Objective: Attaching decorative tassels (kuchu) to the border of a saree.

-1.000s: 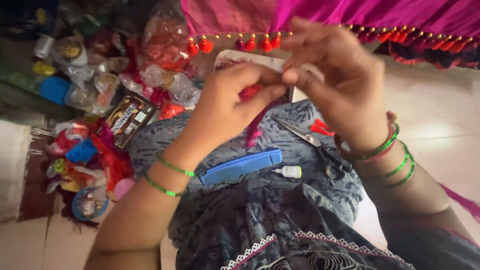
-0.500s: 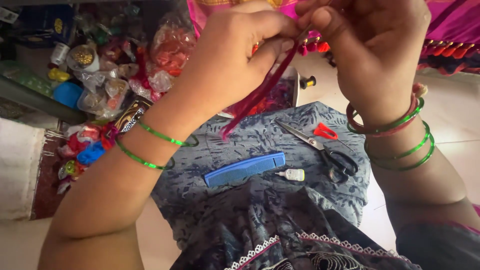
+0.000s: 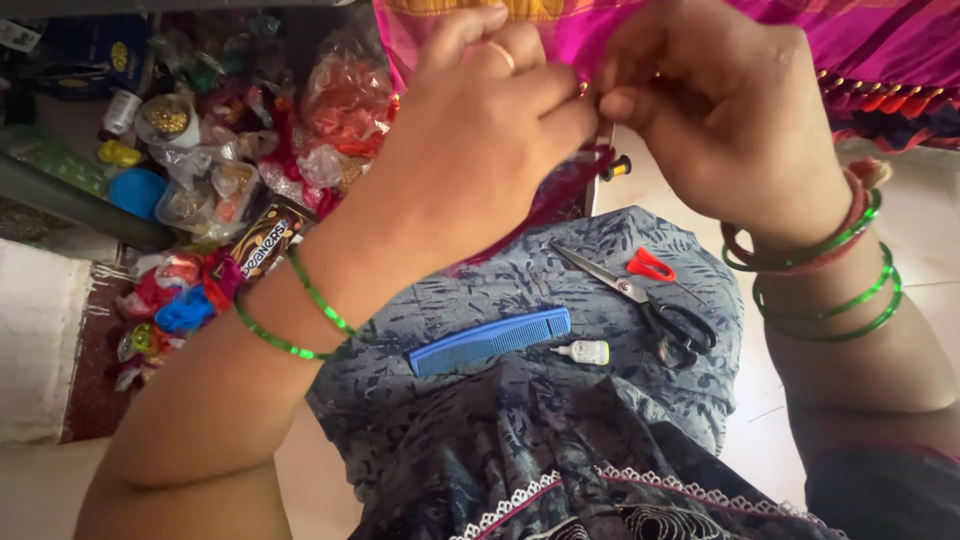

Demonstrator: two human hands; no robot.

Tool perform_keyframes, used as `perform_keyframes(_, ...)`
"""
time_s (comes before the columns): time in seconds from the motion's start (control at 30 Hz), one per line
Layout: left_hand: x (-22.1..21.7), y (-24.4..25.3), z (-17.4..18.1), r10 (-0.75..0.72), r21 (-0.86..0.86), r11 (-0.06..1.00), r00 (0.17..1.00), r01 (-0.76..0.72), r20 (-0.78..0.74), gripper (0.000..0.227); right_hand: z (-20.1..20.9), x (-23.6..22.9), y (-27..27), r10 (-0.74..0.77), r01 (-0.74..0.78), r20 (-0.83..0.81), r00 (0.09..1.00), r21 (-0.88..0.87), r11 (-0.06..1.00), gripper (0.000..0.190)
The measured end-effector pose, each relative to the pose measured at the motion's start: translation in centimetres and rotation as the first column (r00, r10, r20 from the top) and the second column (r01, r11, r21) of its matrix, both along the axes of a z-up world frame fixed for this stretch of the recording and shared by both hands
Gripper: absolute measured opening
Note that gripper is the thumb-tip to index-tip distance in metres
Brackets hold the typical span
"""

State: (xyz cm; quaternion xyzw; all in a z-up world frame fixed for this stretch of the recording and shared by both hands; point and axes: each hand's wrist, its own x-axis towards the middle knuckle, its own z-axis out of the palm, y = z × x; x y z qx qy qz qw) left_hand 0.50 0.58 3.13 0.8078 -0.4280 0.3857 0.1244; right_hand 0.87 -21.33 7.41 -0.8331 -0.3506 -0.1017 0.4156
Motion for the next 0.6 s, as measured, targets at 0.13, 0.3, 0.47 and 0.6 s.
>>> perform_keyframes(0.13, -0.4, 0.1, 0.1, -0.008, 0.015, 1.0, 1.0, 0.008, 0.02, 0.015, 0.9, -0.1, -0.3, 0.015, -0.019, -0.056, 0.998, -0.065, 0.998, 0.013)
perform_keyframes(0.3, -0.6, -0.2, 0.9, 0.003, -0.024, 1.0, 0.997, -0.005, -0.076, 0.01, 0.8, 1.2, -1.0, 0.274, -0.256, -0.13, 0.953, 0.14, 0.956, 0.013)
perform_keyframes(0.47, 0.3, -1.4, -5.8, -0.287, -0.288, 0.95, 0.714, 0.124, -0.639, 0.014, -0.8, 0.9, -2.0, 0.145, -0.113, -0.093, 0.985, 0.287, 0.951, 0.011)
perform_keyframes(0.6, 1.4, -0.3, -14.2, -0.425, -0.398, 0.896, 0.644, 0.199, -0.636, 0.016, 1.0, 1.1, -6.1, 0.109, -0.074, -0.113, 0.988, 0.283, 0.956, 0.009)
